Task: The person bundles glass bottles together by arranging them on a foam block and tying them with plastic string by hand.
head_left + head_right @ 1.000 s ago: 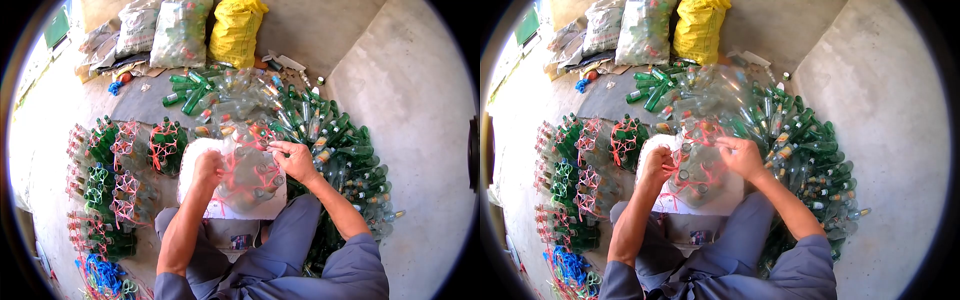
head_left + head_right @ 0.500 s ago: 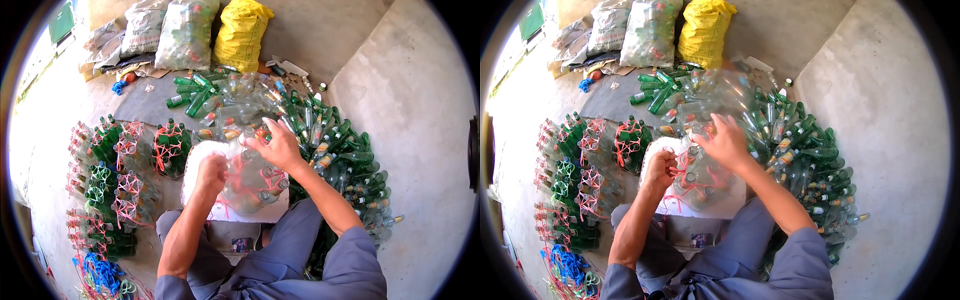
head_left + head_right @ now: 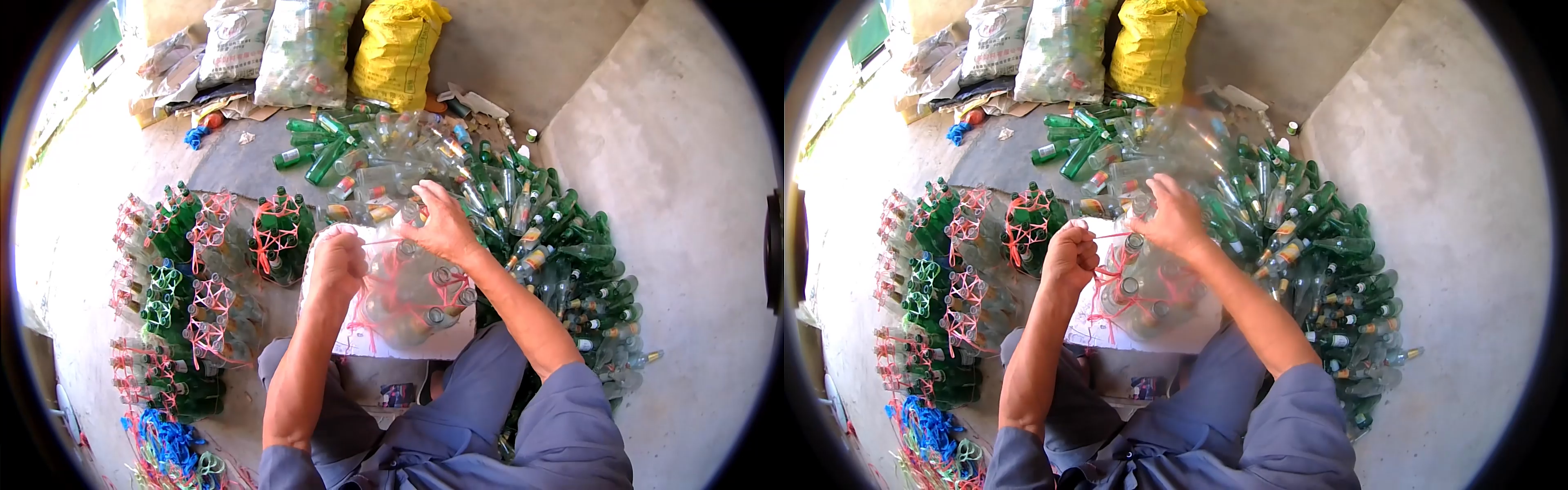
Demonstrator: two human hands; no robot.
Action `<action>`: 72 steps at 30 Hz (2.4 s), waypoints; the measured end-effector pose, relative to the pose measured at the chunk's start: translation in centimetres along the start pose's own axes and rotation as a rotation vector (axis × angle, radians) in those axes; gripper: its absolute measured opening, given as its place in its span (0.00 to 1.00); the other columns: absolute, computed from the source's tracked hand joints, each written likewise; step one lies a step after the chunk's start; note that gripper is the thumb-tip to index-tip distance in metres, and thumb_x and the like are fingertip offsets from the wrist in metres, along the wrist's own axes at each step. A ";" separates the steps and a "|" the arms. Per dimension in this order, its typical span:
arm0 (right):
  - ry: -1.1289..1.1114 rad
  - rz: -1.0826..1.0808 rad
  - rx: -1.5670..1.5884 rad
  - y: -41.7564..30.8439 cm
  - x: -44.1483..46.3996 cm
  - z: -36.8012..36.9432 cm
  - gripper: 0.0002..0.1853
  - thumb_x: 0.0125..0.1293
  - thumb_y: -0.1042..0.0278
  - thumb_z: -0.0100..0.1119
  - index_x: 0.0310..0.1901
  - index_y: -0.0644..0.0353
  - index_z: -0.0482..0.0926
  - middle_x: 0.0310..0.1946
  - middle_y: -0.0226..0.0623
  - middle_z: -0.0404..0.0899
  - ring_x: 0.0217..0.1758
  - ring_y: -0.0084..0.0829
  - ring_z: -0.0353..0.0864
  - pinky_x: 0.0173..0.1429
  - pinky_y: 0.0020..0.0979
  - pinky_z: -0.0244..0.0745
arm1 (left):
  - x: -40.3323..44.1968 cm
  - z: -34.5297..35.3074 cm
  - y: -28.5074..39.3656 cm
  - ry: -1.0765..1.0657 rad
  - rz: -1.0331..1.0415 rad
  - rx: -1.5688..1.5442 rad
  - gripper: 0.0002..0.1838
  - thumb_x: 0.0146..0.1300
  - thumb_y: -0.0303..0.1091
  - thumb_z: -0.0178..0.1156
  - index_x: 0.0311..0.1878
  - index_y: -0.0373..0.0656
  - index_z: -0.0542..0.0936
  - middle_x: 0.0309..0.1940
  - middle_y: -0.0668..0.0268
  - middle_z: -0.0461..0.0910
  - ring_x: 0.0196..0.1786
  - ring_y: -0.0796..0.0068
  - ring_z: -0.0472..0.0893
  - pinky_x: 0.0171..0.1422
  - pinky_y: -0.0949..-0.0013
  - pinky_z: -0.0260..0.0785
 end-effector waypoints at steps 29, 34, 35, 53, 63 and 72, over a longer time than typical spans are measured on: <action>0.005 0.174 0.151 1.3 -0.1 1.4 0.33 0.47 0.47 0.72 0.55 0.54 0.84 0.74 0.36 0.68 0.70 0.55 0.70 0.74 0.48 0.65 | -12.3 11.9 -5.3 -0.734 1.061 2.025 0.09 0.63 0.29 0.56 0.44 0.37 0.71 0.21 0.57 0.79 0.23 0.52 0.80 0.28 0.48 0.72; 0.038 0.157 0.144 1.2 -0.2 1.5 0.32 0.47 0.47 0.72 0.54 0.54 0.84 0.72 0.35 0.69 0.68 0.53 0.72 0.73 0.48 0.65 | -11.9 7.4 -2.9 -0.519 1.023 1.847 0.08 0.59 0.22 0.60 0.38 0.40 0.70 0.20 0.57 0.78 0.22 0.55 0.80 0.26 0.56 0.69; 0.040 0.155 0.141 1.2 -0.2 1.5 0.32 0.47 0.47 0.72 0.54 0.54 0.85 0.72 0.35 0.70 0.67 0.53 0.73 0.73 0.48 0.66 | -11.4 6.3 -2.6 -0.469 0.995 1.748 0.08 0.59 0.20 0.60 0.38 0.40 0.70 0.21 0.56 0.79 0.22 0.56 0.80 0.26 0.58 0.70; 0.052 0.123 0.090 0.7 -0.4 1.2 0.28 0.48 0.47 0.71 0.49 0.55 0.87 0.71 0.33 0.71 0.63 0.50 0.75 0.70 0.48 0.67 | -6.4 -1.0 0.0 -0.093 0.165 0.505 0.11 0.59 0.17 0.58 0.32 0.47 0.69 0.18 0.76 0.66 0.14 0.89 0.57 0.17 0.78 0.44; 0.062 0.051 0.115 0.8 -0.7 1.1 0.29 0.51 0.45 0.72 0.51 0.56 0.86 0.70 0.34 0.71 0.62 0.51 0.75 0.68 0.48 0.69 | -3.5 -0.7 -1.7 -0.057 0.031 0.710 0.08 0.55 0.19 0.58 0.29 0.45 0.72 0.17 0.77 0.65 0.14 0.88 0.57 0.17 0.76 0.41; -0.115 -0.050 0.187 0.7 -1.2 0.0 0.56 0.40 0.25 0.76 0.64 0.64 0.78 0.73 0.44 0.68 0.74 0.59 0.63 0.80 0.52 0.54 | -3.2 -1.9 -2.7 -0.091 -0.002 0.589 0.05 0.55 0.24 0.59 0.30 0.45 0.73 0.19 0.75 0.67 0.16 0.84 0.61 0.19 0.74 0.47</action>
Point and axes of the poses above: each hand's wrist, its own x-axis towards the middle knuckle, its own z-axis out of the palm, y = z × x, the point moved 5 cm from there along x, towards the middle knuckle
